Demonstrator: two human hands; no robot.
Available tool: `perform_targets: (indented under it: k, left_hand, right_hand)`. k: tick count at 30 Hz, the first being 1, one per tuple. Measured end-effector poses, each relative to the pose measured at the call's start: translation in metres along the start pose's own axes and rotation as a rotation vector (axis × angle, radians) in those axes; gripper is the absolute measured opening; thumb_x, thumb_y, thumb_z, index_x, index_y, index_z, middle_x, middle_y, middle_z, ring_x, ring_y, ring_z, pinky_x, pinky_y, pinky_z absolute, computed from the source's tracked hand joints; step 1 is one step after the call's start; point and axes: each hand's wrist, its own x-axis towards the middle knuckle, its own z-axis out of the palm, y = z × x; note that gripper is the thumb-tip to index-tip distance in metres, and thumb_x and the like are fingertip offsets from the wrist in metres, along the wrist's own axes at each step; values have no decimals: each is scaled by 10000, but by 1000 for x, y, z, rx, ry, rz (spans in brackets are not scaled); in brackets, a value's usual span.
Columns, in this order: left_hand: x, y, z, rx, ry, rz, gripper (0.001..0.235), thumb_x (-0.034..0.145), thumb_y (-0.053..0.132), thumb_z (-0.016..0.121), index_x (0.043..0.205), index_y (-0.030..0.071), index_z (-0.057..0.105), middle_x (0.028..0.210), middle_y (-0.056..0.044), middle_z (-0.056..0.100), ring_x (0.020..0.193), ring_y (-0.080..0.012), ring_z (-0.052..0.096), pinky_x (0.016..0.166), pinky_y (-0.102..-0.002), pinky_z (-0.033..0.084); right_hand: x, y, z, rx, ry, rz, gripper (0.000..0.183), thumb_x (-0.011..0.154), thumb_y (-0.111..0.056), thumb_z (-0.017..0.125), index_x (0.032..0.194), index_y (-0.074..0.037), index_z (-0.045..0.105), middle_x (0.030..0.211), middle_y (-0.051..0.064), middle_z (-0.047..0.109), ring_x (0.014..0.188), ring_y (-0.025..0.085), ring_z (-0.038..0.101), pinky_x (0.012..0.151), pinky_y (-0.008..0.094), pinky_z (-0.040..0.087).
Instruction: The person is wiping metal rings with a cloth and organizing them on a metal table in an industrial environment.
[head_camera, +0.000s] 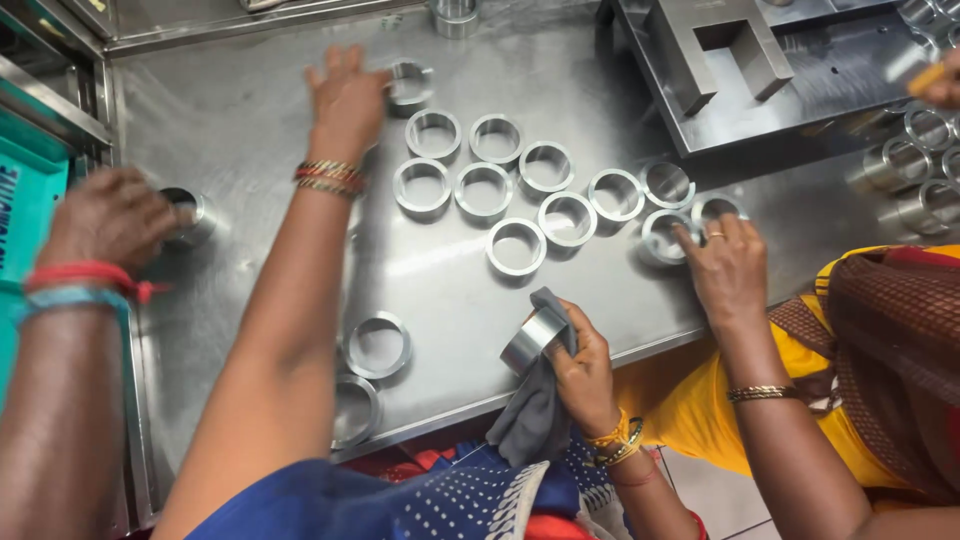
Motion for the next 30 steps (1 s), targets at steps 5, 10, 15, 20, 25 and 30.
perform_targets:
  k: [5,10,15,20,25,30]
  left_hand:
    - [-37,-25,-46,145,38,-140,257,913,96,639,1112,137,796,1417,-229,528,1416,-468,338,1104,-767,155]
    - [-26,-26,-28,286,248,-317,257,922,82,672,1131,-51,739,1371,-289,517,1415,-516,320,1113,-780,159]
    - [9,53,-23,7,73,-168,462,776,-23,636,1235,-15,686,1460,-263,460,1439,-479,290,1123,-736,212]
    - [62,95,6,-182,-102,-138,480,811,-42,590,1268,83,664,1558,-177,397,1490,-418,248,1163,-677,236]
    - [103,106,47,-173,-175,-85,627,836,-17,562,1440,120,471,1544,-72,361,1398,-381,321,1043,-704,300]
    - [96,82,46,-108,-92,-137,376,922,144,662,1292,76,666,1411,-102,561,1314,-374,482,1027,-638,430]
  right_hand:
    - [0,2,6,-45,-21,-53,433,936,46,541,1365,26,596,1241,75,678,1106,110,615,964,250,487]
    - [27,20,-24,-703,-108,-145,414,933,-39,560,1335,-114,625,1113,83,693,968,187,641,839,337,533]
    - [131,-10,-119,-1923,-187,-699,359,908,-114,622,1217,-276,711,1036,70,702,971,217,619,843,337,498]
    - [131,-22,-118,-1979,-187,-787,390,855,-113,634,1198,-275,724,981,37,700,966,195,616,897,330,494]
    - [142,-24,-134,-2021,-76,-808,326,879,-66,617,1184,-169,663,1089,34,677,1103,181,606,1129,357,456]
    - [72,-3,-49,-1862,-53,-480,477,886,16,616,1329,-159,578,1223,57,663,1154,192,584,1084,348,427]
